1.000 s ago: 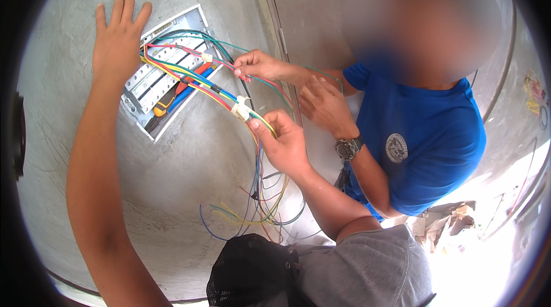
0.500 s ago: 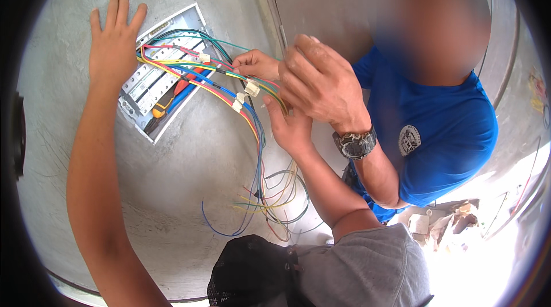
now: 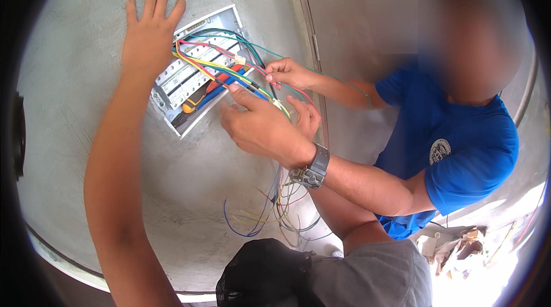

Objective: The person works on an electrical panel, stripping wire ends and connecting them to circuit breakers. They use a wire stripper and screwdriver to secure the connections.

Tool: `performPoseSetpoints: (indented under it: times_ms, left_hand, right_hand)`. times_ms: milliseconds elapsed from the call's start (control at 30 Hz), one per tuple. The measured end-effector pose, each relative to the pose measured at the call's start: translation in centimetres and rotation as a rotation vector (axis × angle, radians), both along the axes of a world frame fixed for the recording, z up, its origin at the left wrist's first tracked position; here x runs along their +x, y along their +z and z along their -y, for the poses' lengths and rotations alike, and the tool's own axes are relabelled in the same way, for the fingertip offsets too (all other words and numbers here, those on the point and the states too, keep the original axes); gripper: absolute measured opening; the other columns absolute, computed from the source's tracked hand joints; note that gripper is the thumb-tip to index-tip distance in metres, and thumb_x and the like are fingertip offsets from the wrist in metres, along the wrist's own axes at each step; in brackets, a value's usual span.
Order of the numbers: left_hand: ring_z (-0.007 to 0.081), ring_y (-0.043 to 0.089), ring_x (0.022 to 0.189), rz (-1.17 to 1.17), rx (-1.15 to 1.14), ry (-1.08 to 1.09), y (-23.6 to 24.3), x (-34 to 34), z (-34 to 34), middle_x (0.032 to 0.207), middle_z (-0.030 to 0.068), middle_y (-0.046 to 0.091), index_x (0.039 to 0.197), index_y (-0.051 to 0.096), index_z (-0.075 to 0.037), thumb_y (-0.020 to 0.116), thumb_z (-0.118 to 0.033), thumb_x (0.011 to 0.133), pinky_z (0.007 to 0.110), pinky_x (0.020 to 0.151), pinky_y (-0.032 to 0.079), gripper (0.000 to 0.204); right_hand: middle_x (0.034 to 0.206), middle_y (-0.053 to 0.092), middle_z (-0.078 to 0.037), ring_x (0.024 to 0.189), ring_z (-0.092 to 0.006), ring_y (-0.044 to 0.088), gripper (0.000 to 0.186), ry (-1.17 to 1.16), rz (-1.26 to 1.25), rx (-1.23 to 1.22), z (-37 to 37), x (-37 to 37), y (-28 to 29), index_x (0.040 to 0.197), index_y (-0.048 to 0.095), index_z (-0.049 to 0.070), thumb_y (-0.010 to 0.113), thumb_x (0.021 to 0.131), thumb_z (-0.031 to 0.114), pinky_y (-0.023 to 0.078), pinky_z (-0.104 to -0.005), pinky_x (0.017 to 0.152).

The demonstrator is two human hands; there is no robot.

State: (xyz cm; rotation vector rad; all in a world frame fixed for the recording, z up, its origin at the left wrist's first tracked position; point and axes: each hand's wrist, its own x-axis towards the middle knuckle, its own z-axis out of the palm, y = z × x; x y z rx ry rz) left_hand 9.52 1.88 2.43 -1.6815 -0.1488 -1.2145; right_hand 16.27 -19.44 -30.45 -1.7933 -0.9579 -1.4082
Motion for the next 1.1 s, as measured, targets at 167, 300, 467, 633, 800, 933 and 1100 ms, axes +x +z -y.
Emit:
performPoseSetpoints:
  times_ms: [167, 300, 467, 633, 800, 933, 1100]
  left_hand:
    - [0.0303, 0.037, 0.168, 0.0, -0.013, -0.006, 0.0, 0.1, -0.2, 0.172, 0.015, 0.048, 0.157, 0.056, -0.025, 0.086, -0.009, 0.089, 0.064, 0.131, 0.029, 0.076]
    - [0.0307, 0.037, 0.167, 0.011, -0.003, -0.008, -0.2, 0.0, -0.1, 0.172, 0.0156, 0.048, 0.157, 0.056, -0.025, 0.085, -0.011, 0.089, 0.064, 0.131, 0.029, 0.075]
    - [0.0314, 0.033, 0.168, -0.011, -0.017, 0.035, -0.2, -0.1, 0.0, 0.173, 0.0162, 0.047, 0.159, 0.054, -0.024, 0.084, -0.014, 0.091, 0.064, 0.131, 0.028, 0.075]
    - [0.0409, 0.031, 0.168, -0.092, -0.014, -0.033, 0.2, -0.4, -0.4, 0.172, 0.0253, 0.045, 0.16, 0.058, -0.016, 0.075, -0.045, 0.098, 0.072, 0.134, 0.019, 0.071]
    - [0.0328, 0.031, 0.168, -0.011, -0.01, 0.073, -0.1, -0.1, 0.1, 0.172, 0.0156, 0.046, 0.161, 0.05, -0.025, 0.083, -0.025, 0.095, 0.066, 0.13, 0.026, 0.073]
    - [0.0318, 0.031, 0.169, -0.021, -0.031, 0.067, -0.2, -0.3, 0.3, 0.174, 0.0155, 0.045, 0.16, 0.05, -0.025, 0.084, -0.017, 0.091, 0.066, 0.13, 0.028, 0.077]
    - [0.0358, 0.032, 0.168, -0.035, -0.011, 0.059, -0.1, -0.2, -0.1, 0.171, 0.0188, 0.046, 0.16, 0.052, -0.023, 0.081, -0.031, 0.095, 0.069, 0.131, 0.024, 0.071]
  right_hand:
    - [0.119, 0.076, -0.011, 0.105, -0.0201, 0.073, 0.023, 0.102, -0.071, 0.08, -1.2, -0.9, 0.7, 0.132, 0.07, 0.001, 0.064, 0.115, 0.016, 0.057, -0.0352, 0.095]
    - [0.12, 0.075, -0.011, 0.105, -0.0211, 0.073, 0.024, 0.241, -0.212, 0.163, -0.6, -4.2, 1.6, 0.135, 0.068, 0.001, 0.062, 0.117, 0.016, 0.057, -0.0355, 0.096]
    - [0.122, 0.073, -0.011, 0.105, -0.0223, 0.072, 0.026, 0.479, -0.533, 0.199, 1.1, -10.9, 1.6, 0.139, 0.067, 0.0, 0.059, 0.118, 0.015, 0.057, -0.0359, 0.098]
    - [0.109, 0.069, -0.009, 0.096, -0.019, 0.069, 0.031, 0.782, -0.784, 0.198, 2.0, -10.2, 4.4, 0.128, 0.066, -0.001, 0.047, 0.123, 0.023, 0.058, -0.0358, 0.087]
    - [0.089, 0.062, -0.006, 0.074, -0.0155, 0.056, 0.033, 1.419, -0.82, 0.506, -0.1, -9.8, 6.3, 0.11, 0.062, 0.004, 0.046, 0.124, 0.029, 0.045, -0.0326, 0.065]
    - [0.079, 0.052, -0.003, 0.064, -0.0133, 0.039, 0.031, 1.774, -0.968, 0.582, -2.6, -12.5, 4.5, 0.102, 0.055, 0.011, 0.05, 0.123, 0.033, 0.034, -0.0317, 0.059]
    - [0.076, 0.049, 0.0, 0.065, -0.0121, 0.041, 0.04, 1.5, -1.05, 0.588, -4.5, -13.1, 1.1, 0.089, 0.055, 0.01, 0.052, 0.124, 0.03, 0.033, -0.0317, 0.06]
